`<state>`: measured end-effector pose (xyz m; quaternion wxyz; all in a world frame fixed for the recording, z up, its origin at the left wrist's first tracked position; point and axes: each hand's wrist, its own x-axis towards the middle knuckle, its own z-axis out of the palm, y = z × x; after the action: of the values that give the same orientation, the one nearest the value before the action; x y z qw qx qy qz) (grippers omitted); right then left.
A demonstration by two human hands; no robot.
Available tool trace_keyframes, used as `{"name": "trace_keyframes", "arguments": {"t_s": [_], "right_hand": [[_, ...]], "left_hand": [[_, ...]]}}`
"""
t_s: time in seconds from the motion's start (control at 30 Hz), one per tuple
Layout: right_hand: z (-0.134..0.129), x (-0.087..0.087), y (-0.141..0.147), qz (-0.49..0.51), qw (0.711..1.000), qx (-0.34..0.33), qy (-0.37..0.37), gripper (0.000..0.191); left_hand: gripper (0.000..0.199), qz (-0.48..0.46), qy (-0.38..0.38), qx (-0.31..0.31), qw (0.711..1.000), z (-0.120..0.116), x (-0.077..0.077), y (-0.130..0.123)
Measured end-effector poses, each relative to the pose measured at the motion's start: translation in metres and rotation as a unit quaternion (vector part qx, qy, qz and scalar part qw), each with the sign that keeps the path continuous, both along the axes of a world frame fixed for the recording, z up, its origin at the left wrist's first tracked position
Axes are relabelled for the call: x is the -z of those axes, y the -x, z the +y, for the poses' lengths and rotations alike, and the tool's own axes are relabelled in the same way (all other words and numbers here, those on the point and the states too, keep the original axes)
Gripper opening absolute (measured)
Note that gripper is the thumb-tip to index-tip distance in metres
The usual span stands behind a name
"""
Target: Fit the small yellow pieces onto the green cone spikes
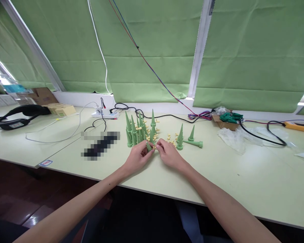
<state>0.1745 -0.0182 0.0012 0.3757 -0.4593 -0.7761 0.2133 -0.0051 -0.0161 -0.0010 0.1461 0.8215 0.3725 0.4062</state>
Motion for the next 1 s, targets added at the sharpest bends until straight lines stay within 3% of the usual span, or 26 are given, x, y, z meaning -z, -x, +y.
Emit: {"name": "trace_keyframes", "arguments": {"t_s": [0.3, 0.63, 0.83, 1.0], "right_hand": [[0.004, -0.001, 0.0, -0.031, 1.0, 0.004, -0.002, 0.037], [0.004, 0.001, 0.003, -0.021, 0.999, 0.044, -0.015, 0.041], [0.001, -0.007, -0.004, 0.022, 0.983, 0.134, -0.126, 0.031], [0.0, -0.019, -0.019, 0.067, 0.932, 0.245, -0.259, 0.023]], "left_hand": [[0.012, 0.026, -0.009, 0.043, 0.999, -0.002, 0.0, 0.0], [0.012, 0.021, -0.009, -0.003, 1.0, -0.001, 0.002, -0.001], [0.012, -0.019, 0.027, -0.038, 0.999, 0.002, 0.004, 0.0], [0.021, -0.006, 0.021, -0.066, 0.998, 0.005, 0.007, 0.001]]}}
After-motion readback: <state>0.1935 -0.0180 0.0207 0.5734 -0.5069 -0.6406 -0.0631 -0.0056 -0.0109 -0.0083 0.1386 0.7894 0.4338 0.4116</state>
